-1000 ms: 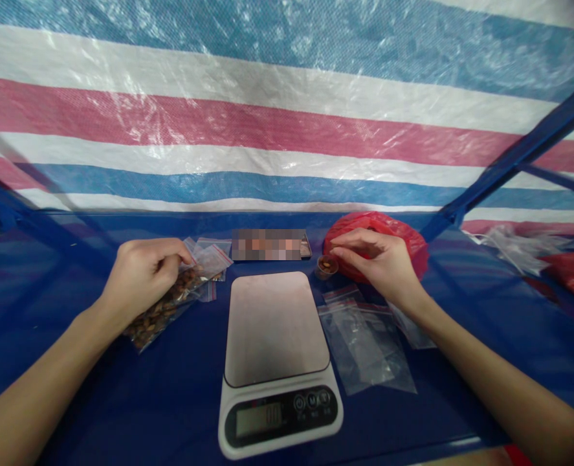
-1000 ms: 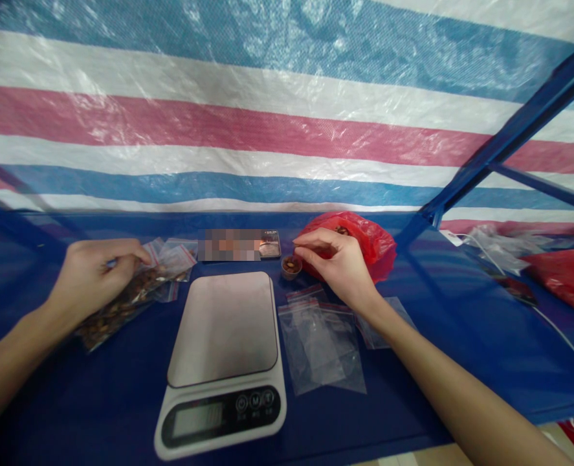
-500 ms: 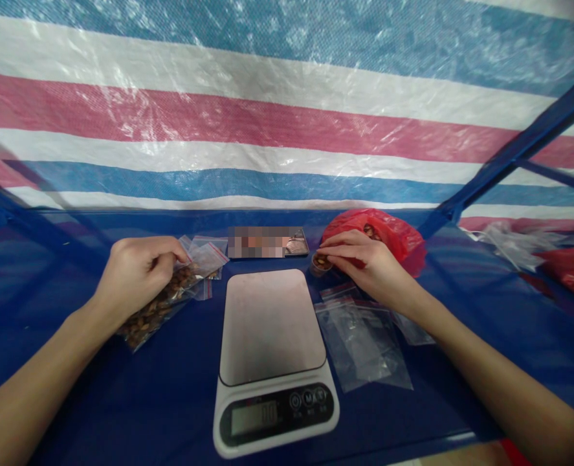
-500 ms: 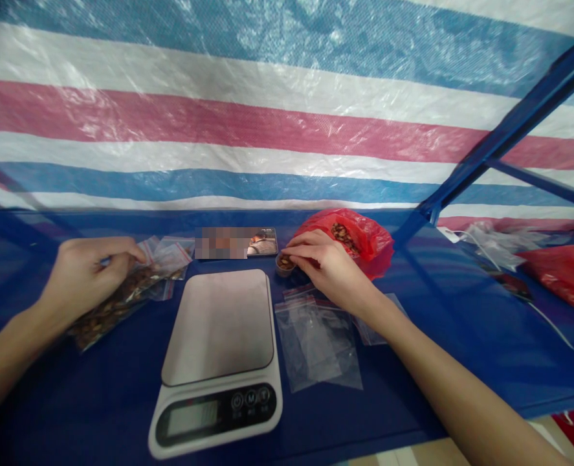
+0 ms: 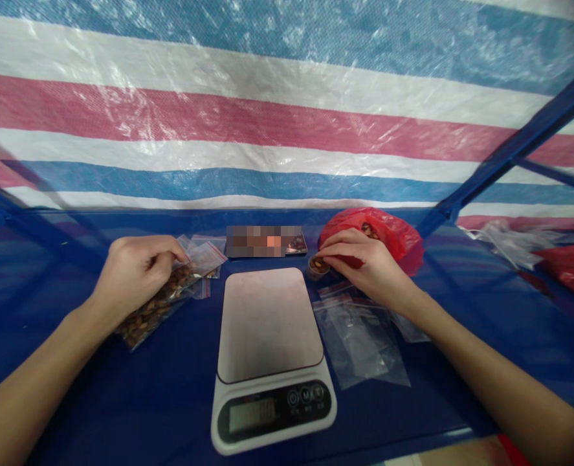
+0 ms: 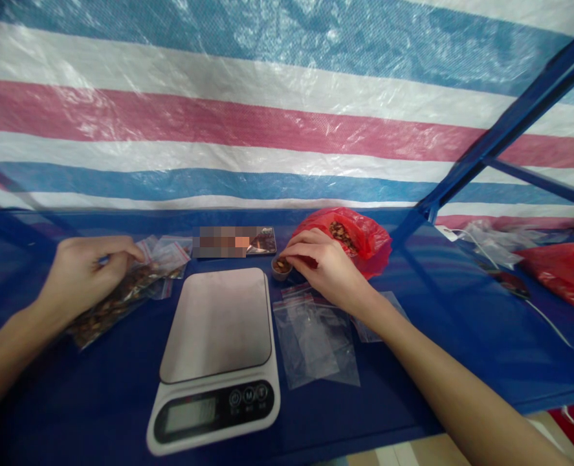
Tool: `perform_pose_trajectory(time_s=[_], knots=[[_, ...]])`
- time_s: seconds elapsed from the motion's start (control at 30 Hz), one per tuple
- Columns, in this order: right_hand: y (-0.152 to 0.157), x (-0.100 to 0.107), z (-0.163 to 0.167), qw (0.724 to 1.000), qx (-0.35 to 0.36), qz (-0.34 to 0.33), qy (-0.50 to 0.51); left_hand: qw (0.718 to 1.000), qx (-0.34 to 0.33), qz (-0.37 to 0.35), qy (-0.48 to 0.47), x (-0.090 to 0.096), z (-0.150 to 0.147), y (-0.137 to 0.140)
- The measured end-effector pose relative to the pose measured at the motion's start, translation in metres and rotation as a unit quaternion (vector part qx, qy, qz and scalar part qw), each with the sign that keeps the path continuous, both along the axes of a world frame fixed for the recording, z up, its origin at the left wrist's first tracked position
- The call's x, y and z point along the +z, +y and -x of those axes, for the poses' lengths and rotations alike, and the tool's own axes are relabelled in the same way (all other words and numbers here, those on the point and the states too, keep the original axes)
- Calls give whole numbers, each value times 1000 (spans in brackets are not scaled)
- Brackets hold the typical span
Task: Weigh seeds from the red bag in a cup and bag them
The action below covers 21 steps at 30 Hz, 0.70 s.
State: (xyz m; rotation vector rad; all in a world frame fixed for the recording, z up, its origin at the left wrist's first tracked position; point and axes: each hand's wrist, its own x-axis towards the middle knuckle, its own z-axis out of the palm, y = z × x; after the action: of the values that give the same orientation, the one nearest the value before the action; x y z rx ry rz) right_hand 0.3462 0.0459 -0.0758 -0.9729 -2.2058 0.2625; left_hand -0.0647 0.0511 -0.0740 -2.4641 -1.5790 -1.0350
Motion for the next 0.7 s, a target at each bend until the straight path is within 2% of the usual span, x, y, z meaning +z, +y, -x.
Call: perform_pose_trajectory(time_s=[0.23, 0.43, 0.6, 0.7], knots=[[-5, 3, 6, 999, -15, -3, 31, 1000, 0, -9, 2, -2, 1, 1], [-5, -4, 8, 1000, 12, 0, 22, 1000, 6, 6, 9, -1, 1, 1], [-5, -2, 6, 1000, -3, -3, 29, 1000, -2, -10, 11, -1, 1, 1], [-4, -3, 5, 999, 12, -15, 33, 1000, -8, -18, 11, -2, 1, 1]])
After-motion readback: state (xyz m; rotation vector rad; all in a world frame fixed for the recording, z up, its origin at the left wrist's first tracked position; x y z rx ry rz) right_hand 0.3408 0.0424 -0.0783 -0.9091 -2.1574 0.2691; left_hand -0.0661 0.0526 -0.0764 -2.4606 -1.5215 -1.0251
